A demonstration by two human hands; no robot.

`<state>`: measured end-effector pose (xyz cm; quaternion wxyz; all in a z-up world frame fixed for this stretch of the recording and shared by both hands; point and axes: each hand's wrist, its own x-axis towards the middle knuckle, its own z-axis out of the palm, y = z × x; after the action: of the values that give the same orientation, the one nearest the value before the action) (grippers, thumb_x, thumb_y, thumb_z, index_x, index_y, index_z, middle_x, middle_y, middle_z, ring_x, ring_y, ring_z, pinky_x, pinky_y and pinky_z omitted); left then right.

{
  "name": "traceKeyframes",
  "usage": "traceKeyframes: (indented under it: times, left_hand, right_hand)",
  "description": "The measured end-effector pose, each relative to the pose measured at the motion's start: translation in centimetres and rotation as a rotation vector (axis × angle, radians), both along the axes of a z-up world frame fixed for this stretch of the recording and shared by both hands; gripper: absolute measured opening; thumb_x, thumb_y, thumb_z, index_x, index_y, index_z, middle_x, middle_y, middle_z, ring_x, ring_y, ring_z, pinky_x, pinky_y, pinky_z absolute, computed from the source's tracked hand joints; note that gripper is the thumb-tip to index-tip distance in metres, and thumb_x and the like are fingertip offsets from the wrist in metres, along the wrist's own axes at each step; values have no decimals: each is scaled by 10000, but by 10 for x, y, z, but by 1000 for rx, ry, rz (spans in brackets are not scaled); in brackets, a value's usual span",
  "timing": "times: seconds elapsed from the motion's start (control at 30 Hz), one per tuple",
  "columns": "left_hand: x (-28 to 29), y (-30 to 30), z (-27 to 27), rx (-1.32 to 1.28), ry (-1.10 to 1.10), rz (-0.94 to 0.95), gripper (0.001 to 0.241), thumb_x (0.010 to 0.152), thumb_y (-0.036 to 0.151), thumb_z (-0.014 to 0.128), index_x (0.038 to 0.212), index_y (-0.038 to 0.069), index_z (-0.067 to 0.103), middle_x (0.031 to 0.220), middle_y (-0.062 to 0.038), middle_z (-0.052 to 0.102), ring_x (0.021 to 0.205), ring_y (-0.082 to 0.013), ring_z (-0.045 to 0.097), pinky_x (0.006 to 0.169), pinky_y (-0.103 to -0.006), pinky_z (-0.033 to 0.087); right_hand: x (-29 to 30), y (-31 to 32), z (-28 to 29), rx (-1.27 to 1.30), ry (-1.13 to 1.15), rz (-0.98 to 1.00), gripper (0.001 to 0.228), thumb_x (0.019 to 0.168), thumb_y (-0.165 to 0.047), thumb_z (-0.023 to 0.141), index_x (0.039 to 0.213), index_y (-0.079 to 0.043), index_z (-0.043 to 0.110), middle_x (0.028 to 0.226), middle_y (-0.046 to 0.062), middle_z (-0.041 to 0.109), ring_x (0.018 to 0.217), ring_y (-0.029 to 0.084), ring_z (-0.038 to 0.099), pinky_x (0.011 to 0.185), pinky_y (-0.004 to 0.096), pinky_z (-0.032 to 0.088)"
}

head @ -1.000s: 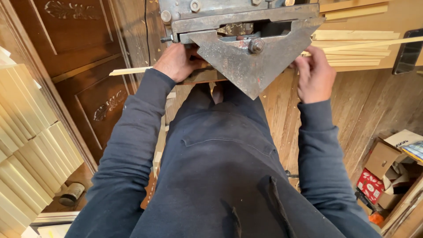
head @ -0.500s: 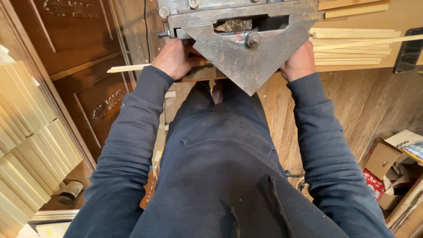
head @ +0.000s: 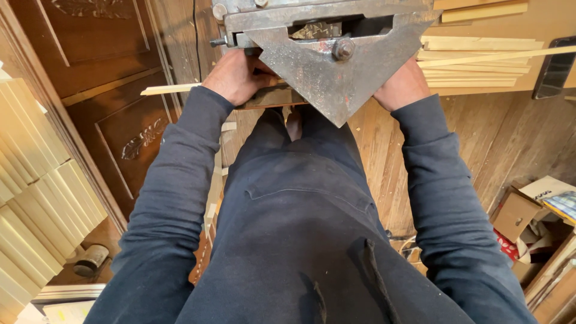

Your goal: The person is using a foot-operated miter trimmer to cut wood moulding strips for picture frames.

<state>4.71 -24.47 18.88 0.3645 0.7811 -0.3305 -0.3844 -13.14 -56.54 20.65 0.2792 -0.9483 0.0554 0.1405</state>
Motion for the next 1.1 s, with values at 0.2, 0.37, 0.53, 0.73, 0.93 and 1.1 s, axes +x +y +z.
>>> traceKeyframes:
  times: [0.2,0.37,0.53,0.73,0.93,1.1]
  left_hand:
    - [1,-1,7,56,27,20,288,869,199,797,1093,25,749,992,-147,772,926,-359,721,826,-440,556]
    - [2,-3,10,73,13,10,316,879,206,797,1123,14,736,1012,-170,765,926,-372,716,827,-443,561]
    - [1,-3,8,32,59,17,335,881,201,779,1155,18,717,1044,-160,777,965,-348,737,857,-431,575]
    - [0,-1,3,77,-46,-14,365,886,216,821,1151,-8,707,1028,-207,748,956,-419,694,848,-459,556]
    - [2,-2,6,50,-4,12,376,879,232,818,1150,-2,704,1027,-193,756,968,-403,704,842,-455,558]
    - [3,-2,13,74,-14,2,326,887,227,817,1127,20,740,1002,-196,756,931,-408,693,818,-457,549]
  right_hand:
    - [-5,0,-4,35,-59,29,378,965,-169,713,1302,-8,658,1339,247,639,1248,476,553,1084,520,443]
    - [-6,2,-7,-8,-106,76,340,940,-155,721,1238,1,670,1281,243,652,1219,470,563,1091,524,441]
    - [2,17,-4,37,-45,34,299,955,-180,716,1179,13,673,1213,239,665,1145,460,594,1013,511,472]
    - [6,32,-5,108,-98,23,305,966,-185,692,1213,-6,684,1209,228,678,1123,436,617,965,493,483]
    - [3,30,-10,80,-52,-1,294,979,-192,686,1218,-20,691,1210,215,684,1119,424,624,960,491,488]
    - [2,31,-11,64,-81,-8,309,984,-239,714,1207,-25,699,1210,209,683,1118,421,620,951,494,484]
